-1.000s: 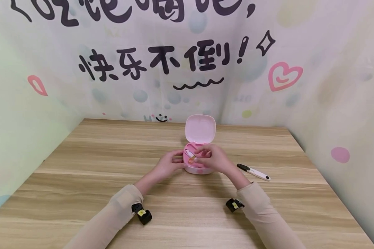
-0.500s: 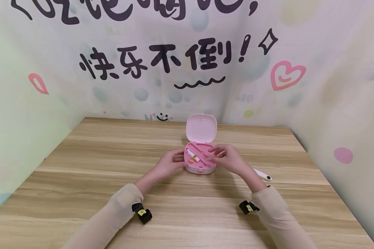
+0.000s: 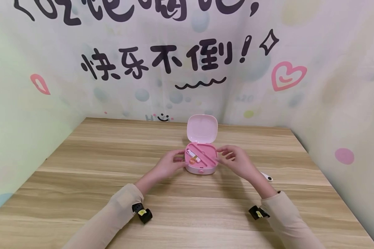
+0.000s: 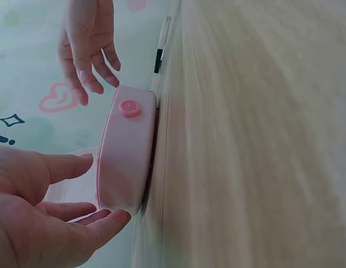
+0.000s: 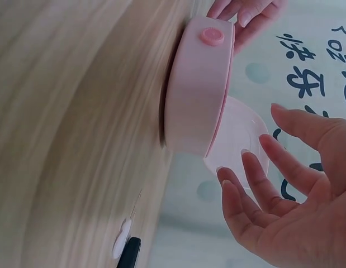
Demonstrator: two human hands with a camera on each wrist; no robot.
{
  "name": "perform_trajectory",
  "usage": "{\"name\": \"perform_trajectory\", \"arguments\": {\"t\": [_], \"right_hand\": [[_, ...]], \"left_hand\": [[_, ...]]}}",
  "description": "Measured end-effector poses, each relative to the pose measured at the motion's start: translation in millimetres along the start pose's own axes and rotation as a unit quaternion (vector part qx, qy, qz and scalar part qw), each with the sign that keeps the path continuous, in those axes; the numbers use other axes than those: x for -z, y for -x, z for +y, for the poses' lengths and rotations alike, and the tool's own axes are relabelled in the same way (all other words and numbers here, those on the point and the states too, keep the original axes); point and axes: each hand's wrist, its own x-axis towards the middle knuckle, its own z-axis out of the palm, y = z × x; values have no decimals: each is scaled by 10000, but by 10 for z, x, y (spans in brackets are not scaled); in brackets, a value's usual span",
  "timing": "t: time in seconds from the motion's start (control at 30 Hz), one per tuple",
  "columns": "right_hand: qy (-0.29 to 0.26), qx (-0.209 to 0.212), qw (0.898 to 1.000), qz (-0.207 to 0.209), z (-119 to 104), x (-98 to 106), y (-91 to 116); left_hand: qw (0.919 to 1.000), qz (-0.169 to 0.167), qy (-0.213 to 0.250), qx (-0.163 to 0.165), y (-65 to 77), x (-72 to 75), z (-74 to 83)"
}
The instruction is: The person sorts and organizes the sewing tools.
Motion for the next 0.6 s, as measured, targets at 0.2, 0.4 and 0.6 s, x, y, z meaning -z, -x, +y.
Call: {"name": "perform_trajectory", "arguments": {"t": [0.2, 0.4, 0.6], "right_hand": [[47, 27, 9999, 108, 54, 51, 84], [137, 8, 9999, 103, 134, 144, 193], [441, -16, 9990, 118, 231, 271, 324]], "left_hand": [[9997, -14, -169, -192, -15, 5, 0], [9995, -41, -187, -269, -24, -2, -19], [9993, -33, -193, -311, -37, -3, -34]]}}
